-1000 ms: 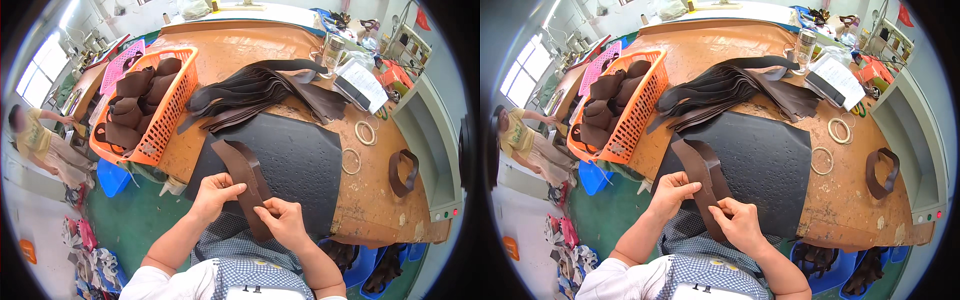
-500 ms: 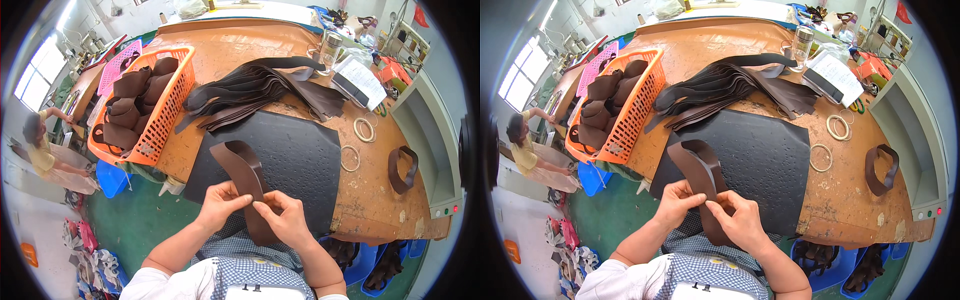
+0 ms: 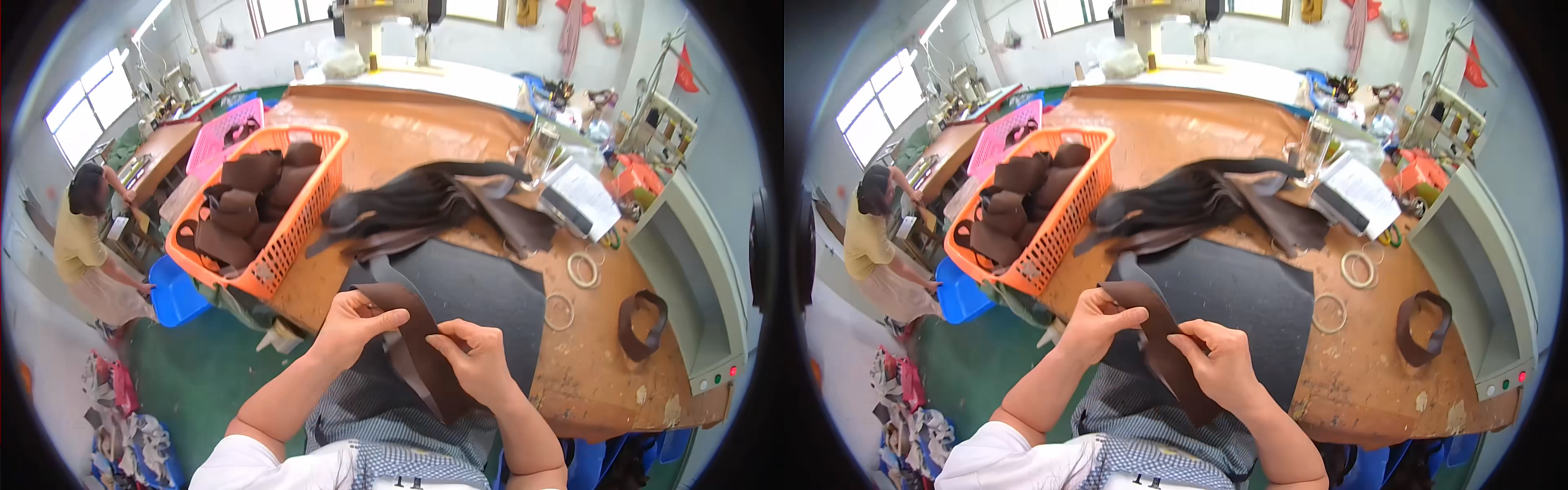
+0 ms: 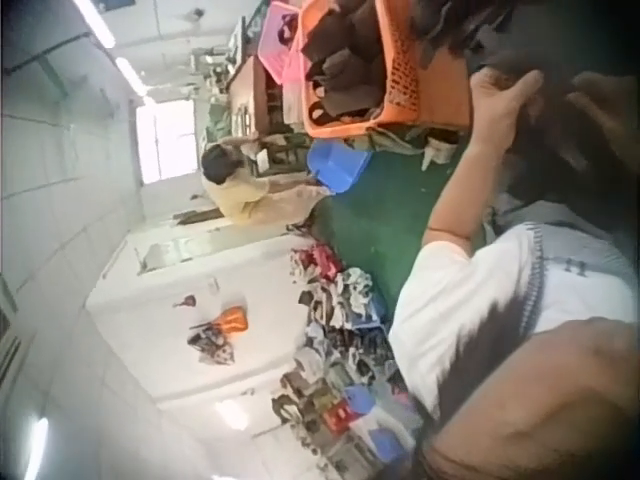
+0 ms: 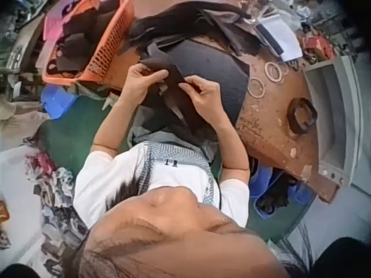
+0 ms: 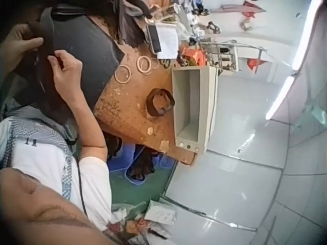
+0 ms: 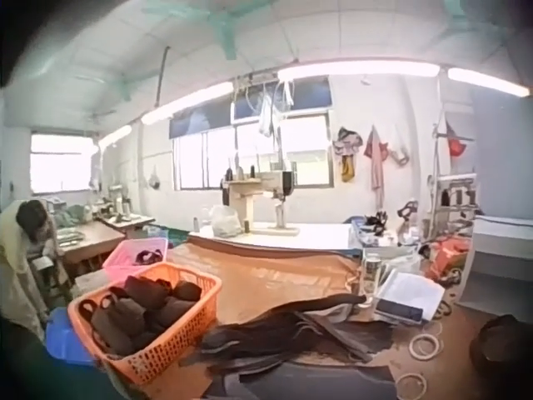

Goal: Manually assembling and inspecting leather shoe upper components at a factory workbench.

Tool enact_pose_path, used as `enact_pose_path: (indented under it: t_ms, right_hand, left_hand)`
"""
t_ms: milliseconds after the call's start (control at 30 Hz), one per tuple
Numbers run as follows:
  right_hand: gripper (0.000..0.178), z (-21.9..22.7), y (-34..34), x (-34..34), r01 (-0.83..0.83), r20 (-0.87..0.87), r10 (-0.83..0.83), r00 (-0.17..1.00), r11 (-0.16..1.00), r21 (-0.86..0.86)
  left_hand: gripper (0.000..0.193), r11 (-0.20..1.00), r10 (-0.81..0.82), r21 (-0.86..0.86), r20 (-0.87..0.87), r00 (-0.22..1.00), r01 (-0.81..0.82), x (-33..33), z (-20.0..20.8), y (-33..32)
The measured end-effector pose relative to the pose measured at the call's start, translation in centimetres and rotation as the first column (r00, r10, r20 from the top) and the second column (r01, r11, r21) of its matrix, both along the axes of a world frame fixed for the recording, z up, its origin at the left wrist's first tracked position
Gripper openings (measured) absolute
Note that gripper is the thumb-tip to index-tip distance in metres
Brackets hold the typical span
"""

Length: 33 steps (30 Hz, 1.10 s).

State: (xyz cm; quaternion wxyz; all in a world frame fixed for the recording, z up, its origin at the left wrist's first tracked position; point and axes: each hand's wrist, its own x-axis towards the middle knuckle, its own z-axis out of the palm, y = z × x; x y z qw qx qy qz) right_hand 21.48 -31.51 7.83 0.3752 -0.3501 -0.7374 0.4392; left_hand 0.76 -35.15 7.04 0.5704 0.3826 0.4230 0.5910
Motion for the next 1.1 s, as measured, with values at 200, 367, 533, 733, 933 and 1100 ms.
enact_pose_path:
  t_ms: [200,367,533,733,933,1100]
  right_hand:
    - [0.016,2.0,1.6,0.3,0.024,0.015,-0.035,0.999,0.890,0.455]
    - [0.015,-2.2,0.5,0.5,0.072,-0.008,-0.076,0.997,0.910,0.409]
    - [0.011,-2.1,-1.5,0.2,0.103,0.046,-0.099,0.994,0.990,-0.099]
    - [0.011,-3.0,-2.5,1.8,0.128,0.018,-0.127,0.992,0.967,-0.221]
    - [0.012,-3.5,-3.4,3.6,0.179,-0.017,-0.189,0.982,0.953,-0.244]
    - [0.015,-2.9,-3.5,4.2,0.188,-0.030,-0.203,0.979,0.946,-0.263]
  left_hand:
    - [0.024,0.964,0.121,0.244,-0.068,0.990,-0.101,0.6,1.8,0.6]
    - [0.020,0.988,0.146,0.059,-0.053,0.988,-0.143,1.7,-1.8,-0.2]
    - [0.020,0.994,0.111,0.018,-0.083,0.990,-0.110,2.8,-4.2,-1.7]
    - [0.020,0.996,0.081,-0.034,0.037,0.996,-0.080,2.9,-4.8,-0.9]
    - [0.020,1.000,-0.017,0.024,0.014,1.000,0.017,3.7,-5.0,-0.5]
    - [0.017,0.999,-0.023,0.039,0.018,1.000,0.022,4.9,-4.7,0.3]
